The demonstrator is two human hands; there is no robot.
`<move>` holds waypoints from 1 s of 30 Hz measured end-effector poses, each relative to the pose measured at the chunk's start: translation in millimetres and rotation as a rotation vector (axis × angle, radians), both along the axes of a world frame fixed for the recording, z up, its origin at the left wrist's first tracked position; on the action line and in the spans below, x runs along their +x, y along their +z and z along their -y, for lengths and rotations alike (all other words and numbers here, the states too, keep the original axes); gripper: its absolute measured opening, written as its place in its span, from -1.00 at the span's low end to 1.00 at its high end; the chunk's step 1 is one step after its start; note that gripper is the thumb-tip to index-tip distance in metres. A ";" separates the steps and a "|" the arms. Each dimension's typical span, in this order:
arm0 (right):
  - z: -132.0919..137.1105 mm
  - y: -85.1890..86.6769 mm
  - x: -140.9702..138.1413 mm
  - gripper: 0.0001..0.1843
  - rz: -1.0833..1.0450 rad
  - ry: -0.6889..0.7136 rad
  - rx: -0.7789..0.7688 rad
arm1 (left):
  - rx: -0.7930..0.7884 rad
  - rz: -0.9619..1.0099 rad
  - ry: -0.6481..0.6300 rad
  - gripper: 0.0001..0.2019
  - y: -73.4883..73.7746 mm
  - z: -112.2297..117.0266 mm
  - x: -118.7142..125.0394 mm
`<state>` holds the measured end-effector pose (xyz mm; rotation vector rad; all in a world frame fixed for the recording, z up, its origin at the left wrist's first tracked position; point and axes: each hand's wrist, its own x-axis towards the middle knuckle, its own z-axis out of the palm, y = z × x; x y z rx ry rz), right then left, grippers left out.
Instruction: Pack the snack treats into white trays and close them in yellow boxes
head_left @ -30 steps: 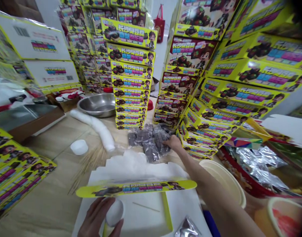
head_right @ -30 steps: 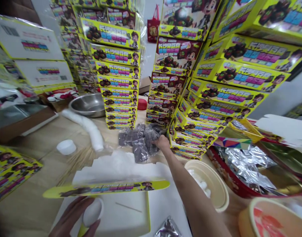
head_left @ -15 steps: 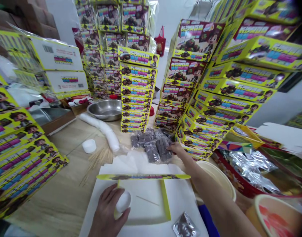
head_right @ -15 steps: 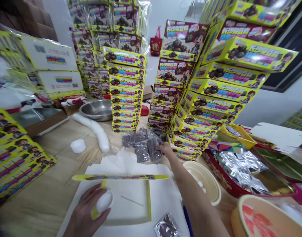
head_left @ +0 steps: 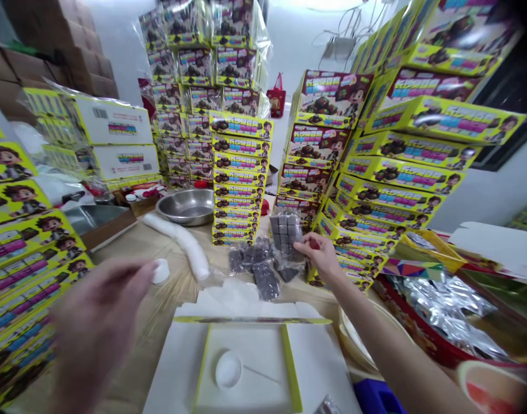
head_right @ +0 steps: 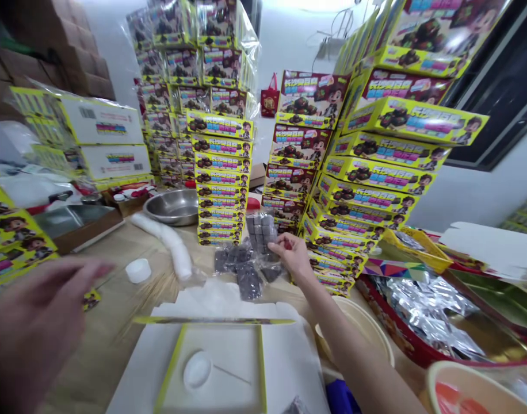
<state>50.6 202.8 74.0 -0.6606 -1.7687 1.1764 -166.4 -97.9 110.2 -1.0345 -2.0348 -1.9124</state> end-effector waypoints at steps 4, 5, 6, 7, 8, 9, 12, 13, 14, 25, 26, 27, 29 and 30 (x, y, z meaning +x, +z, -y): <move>31.3 41.5 -23.2 -0.67 0.016 0.024 0.147 | -0.130 0.341 -0.651 -0.55 55.5 -104.7 18.9; 38.2 46.8 -27.9 -0.68 0.040 0.022 0.179 | -0.195 0.366 -0.721 -0.51 56.5 -128.1 26.8; 43.8 49.9 -31.3 -0.69 0.066 0.025 0.202 | -0.217 0.386 -0.735 -0.51 54.0 -147.4 34.3; 48.0 51.2 -33.1 -0.70 0.085 0.041 0.213 | -0.213 0.397 -0.712 -0.52 49.4 -161.9 40.5; 50.5 51.1 -33.2 -0.71 0.093 0.073 0.210 | -0.191 0.403 -0.688 -0.53 44.2 -171.8 45.0; 51.2 50.1 -31.5 -0.72 0.091 0.114 0.191 | -0.158 0.413 -0.668 -0.53 39.3 -177.4 47.1; 45.4 45.0 -17.5 -0.70 0.045 0.224 0.070 | -0.105 0.452 -0.724 -0.54 31.6 -176.9 39.0; 42.0 43.4 -11.0 -0.69 0.019 0.233 0.030 | -0.099 0.474 -0.751 -0.56 31.3 -173.9 32.7; 38.7 42.0 -4.2 -0.68 -0.018 0.217 -0.007 | -0.089 0.513 -0.776 -0.60 31.5 -170.6 25.7; 45.7 39.3 12.5 -0.58 -0.699 -0.020 -0.647 | 0.663 1.171 -0.788 -0.96 64.0 -161.2 40.4; 47.4 40.6 9.9 -0.59 -0.713 -0.019 -0.671 | 0.675 1.172 -0.798 -0.98 71.7 -161.3 44.9; 48.9 42.2 7.5 -0.61 -0.721 -0.015 -0.687 | 0.688 1.169 -0.812 -0.99 79.0 -161.4 48.3; 51.8 45.6 4.0 -0.64 -0.737 -0.018 -0.696 | 0.718 1.139 -0.816 -0.97 90.1 -162.0 51.2; 53.2 47.4 2.6 -0.64 -0.746 -0.036 -0.682 | 0.745 1.101 -0.768 -0.94 93.3 -162.7 51.0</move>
